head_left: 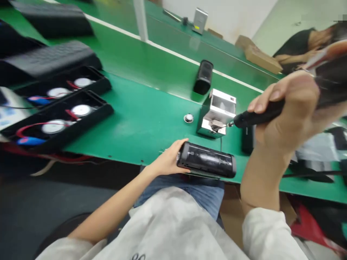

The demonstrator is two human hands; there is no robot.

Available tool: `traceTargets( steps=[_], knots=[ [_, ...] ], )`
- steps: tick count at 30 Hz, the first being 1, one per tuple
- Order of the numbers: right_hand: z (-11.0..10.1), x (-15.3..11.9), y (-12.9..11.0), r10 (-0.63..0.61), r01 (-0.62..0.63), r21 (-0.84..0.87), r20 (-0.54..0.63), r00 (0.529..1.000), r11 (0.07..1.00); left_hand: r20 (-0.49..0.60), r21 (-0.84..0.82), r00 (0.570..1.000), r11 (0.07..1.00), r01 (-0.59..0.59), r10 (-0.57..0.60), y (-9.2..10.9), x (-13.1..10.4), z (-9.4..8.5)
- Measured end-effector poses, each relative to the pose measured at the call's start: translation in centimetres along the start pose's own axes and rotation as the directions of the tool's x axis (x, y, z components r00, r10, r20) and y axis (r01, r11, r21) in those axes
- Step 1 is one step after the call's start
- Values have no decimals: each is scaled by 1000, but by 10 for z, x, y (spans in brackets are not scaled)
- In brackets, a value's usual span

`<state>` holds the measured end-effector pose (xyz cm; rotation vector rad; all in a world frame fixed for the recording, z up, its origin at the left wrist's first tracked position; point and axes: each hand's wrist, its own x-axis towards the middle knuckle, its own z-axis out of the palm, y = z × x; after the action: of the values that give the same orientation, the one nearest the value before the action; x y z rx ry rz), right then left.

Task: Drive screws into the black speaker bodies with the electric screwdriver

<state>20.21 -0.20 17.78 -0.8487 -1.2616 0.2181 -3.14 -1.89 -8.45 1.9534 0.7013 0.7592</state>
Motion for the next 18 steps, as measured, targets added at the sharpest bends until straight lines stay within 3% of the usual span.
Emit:
traceTargets(
  steps=[3, 8, 15, 18],
  knots=[
    [-15, 12, 29, -96, 102, 57, -99, 990, 993, 24, 21, 1000, 1000, 10, -11, 2, 0, -3],
    [-22, 13, 74, -77, 82, 52, -89, 993, 995, 33, 52, 999, 998, 20, -22, 6, -1, -4],
    [-20, 11, 90, -2, -3, -59, -89, 996, 998, 40, 48, 998, 998, 40, -42, 7, -1, -6],
    [-21, 13, 96, -52, 46, -60, -107, 993, 997, 43, 49, 997, 997, 56, -58, 8, -1, -6]
  ],
)
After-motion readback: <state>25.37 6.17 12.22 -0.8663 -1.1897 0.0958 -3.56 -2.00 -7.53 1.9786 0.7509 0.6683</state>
